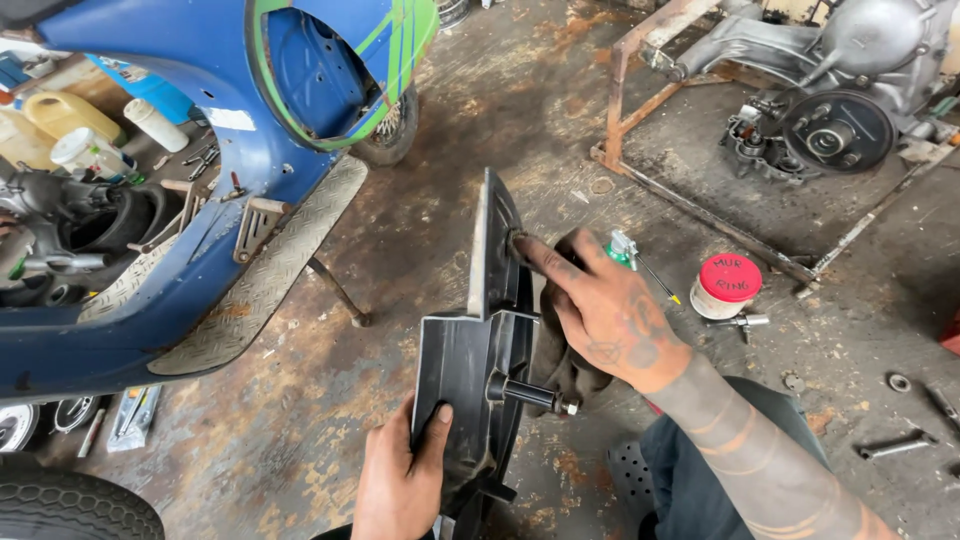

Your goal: The person sits on the workshop floor holding a black plastic scooter body panel on their lap and wipes its surfaces with a cloth. They then use a long screwdriver to poke and scrape around a bolt fitting on the panel, turning the panel over to reach other sides.

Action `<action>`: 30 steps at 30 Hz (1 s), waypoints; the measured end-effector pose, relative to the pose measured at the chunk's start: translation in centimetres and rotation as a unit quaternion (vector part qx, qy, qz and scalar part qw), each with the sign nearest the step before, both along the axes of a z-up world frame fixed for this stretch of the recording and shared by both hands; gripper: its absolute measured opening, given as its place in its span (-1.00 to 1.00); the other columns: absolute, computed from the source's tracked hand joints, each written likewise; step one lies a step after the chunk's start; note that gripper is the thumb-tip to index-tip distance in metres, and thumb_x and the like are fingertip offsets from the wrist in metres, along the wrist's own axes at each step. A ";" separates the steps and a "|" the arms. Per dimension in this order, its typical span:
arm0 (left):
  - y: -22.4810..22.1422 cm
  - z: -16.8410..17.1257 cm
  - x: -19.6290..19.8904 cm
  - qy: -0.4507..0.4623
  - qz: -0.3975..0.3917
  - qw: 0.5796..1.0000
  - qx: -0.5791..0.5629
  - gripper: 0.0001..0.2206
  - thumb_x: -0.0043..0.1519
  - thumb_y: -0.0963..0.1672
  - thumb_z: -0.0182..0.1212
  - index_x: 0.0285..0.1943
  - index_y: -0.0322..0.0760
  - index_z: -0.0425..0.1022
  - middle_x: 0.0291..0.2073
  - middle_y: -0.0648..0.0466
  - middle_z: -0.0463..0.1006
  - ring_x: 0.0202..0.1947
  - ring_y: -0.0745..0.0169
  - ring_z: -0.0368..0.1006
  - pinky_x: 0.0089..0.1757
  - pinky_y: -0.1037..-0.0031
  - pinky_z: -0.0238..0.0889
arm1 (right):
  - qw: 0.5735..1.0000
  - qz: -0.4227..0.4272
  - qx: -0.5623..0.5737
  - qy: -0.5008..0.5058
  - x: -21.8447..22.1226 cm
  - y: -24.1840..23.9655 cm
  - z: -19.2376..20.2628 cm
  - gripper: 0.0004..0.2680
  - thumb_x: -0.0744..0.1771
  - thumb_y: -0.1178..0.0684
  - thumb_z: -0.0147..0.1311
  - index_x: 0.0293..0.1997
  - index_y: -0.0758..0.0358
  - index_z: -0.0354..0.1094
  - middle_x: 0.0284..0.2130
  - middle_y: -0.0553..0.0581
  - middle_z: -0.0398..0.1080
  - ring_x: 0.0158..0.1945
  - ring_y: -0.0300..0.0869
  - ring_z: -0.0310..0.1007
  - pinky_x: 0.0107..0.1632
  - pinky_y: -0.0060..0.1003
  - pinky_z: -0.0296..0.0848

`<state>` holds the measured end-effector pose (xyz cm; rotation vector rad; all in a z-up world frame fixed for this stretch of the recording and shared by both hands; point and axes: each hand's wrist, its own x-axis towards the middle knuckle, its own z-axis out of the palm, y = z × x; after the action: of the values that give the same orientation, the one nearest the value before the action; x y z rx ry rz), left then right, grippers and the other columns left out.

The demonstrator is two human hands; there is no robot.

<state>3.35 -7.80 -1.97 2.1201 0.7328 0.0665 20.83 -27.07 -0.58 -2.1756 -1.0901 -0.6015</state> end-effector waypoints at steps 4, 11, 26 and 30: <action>0.6 -0.2 0.0 0.010 0.022 1.000 0.007 -0.66 0.27 -0.06 0.14 0.12 -0.37 0.53 -0.54 -0.05 0.73 -0.67 0.22 0.48 -0.50 0.33 0.31 | 0.994 0.077 -0.043 0.068 0.6 0.0 -1.7 -0.60 0.27 0.25 -0.04 0.25 0.04 0.37 -0.30 0.14 0.29 -0.50 -0.06 0.30 -0.40 -0.17 0.35; 2.6 0.0 0.2 -0.031 0.043 0.998 -0.045 -0.59 0.26 -0.08 0.12 0.28 -0.32 0.45 -0.13 0.00 0.78 -0.29 0.23 0.65 -0.20 0.36 0.46 | 0.962 0.194 0.038 0.187 1.9 -1.0 -1.2 -0.62 0.21 0.25 0.00 0.17 0.20 0.38 -0.24 0.07 0.49 -0.59 -0.27 0.24 -0.48 -0.34 0.24; 1.1 3.5 0.7 0.035 0.037 0.999 -0.018 -0.63 0.28 -0.08 0.13 0.22 -0.37 0.45 -0.42 -0.11 0.76 -0.65 0.23 0.50 -0.50 0.32 0.30 | 0.969 -0.009 -0.175 -0.175 -1.9 2.5 -3.1 -0.50 0.24 0.20 0.05 0.38 -0.04 0.28 -0.18 0.11 0.19 -0.36 -0.18 0.38 -0.41 -0.34 0.41; 1.1 2.9 0.0 0.047 0.032 0.998 0.004 -0.65 0.29 -0.03 0.13 0.22 -0.19 0.48 -0.24 -0.04 0.76 -0.40 0.08 0.65 -0.28 0.18 0.40 | 0.967 -0.017 -0.213 -0.138 -1.7 2.4 -3.6 -0.52 0.25 0.15 0.06 0.37 -0.12 0.28 -0.19 0.12 0.28 -0.43 -0.15 0.41 -0.45 -0.33 0.40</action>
<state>3.37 -6.68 0.98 2.1182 0.8563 0.0048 19.15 -24.65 -4.21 -2.5329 -1.4399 -0.7579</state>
